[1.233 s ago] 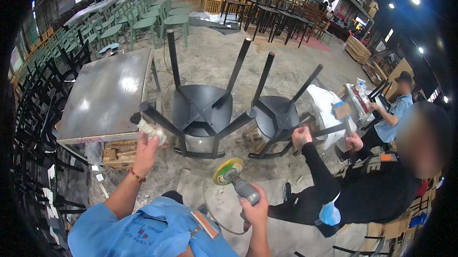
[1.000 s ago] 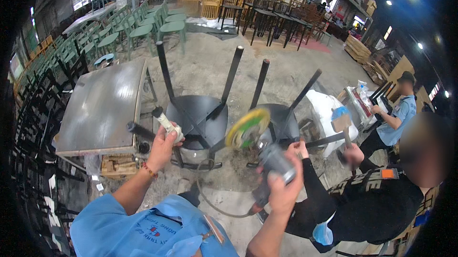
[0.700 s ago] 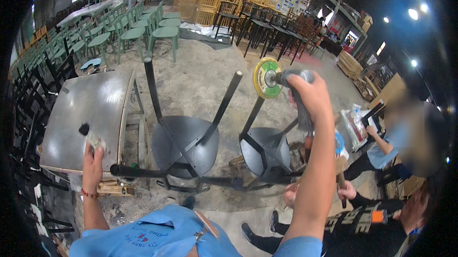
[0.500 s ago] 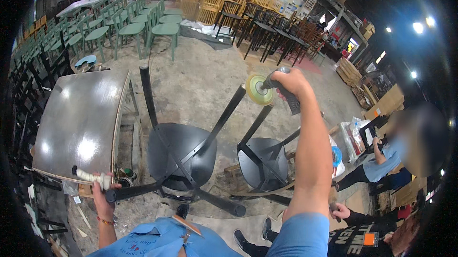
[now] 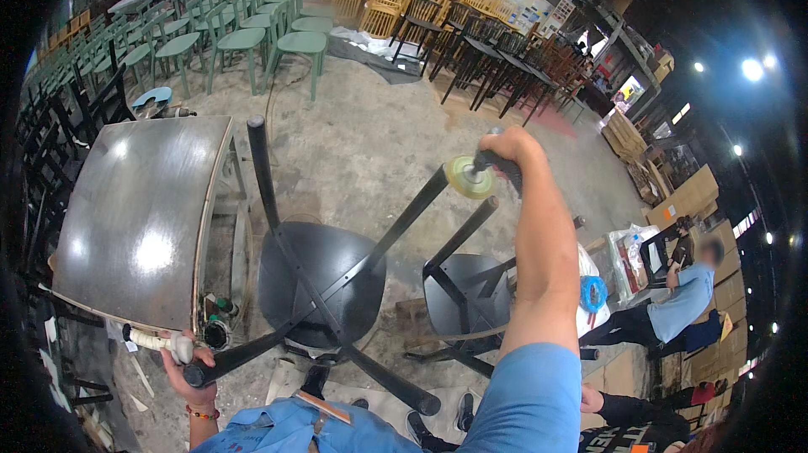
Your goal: The person applies glue to the ends of chair legs using a white applicator, then inserts the legs into a chair base. The person repeats this process for multiple chairs, lifting and positioning each chair on a metal table before inserting the legs.
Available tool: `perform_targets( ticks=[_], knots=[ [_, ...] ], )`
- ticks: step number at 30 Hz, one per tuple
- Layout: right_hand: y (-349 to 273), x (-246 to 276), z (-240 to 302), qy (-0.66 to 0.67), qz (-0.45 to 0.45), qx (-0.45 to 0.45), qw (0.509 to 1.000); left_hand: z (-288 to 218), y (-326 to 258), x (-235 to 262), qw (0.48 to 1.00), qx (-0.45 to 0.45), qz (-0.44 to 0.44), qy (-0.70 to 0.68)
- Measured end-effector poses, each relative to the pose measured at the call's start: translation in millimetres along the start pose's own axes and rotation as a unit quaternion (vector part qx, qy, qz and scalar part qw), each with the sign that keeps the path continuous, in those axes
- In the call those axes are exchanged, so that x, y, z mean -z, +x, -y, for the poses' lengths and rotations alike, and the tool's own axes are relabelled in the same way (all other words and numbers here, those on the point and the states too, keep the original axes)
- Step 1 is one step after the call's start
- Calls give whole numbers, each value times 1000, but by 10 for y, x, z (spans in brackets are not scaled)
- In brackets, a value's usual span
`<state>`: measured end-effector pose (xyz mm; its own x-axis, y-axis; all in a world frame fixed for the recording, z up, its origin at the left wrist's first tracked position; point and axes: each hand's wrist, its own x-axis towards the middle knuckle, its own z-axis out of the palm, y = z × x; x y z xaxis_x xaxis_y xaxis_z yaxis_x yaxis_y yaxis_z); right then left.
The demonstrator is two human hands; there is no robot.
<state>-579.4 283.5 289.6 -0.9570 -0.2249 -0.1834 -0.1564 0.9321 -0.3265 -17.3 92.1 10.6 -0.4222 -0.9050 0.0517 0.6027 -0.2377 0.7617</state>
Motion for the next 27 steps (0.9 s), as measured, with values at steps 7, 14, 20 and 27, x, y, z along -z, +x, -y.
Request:
perform_targets(
  ticks=[7,14,20,27],
  knots=[
    [-47,98,-172,132,40,-3,990,5,-8,9,1000,5,-10,-8],
    [-14,-18,19,24,-13,-3,1000,34,-25,-7,999,16,-29,1],
    [-90,97,-69,114,51,-16,992,14,-70,9,999,21,-27,-8],
    [-93,89,16,41,89,-9,995,-3,-44,-27,1000,17,-13,-15]
  ],
)
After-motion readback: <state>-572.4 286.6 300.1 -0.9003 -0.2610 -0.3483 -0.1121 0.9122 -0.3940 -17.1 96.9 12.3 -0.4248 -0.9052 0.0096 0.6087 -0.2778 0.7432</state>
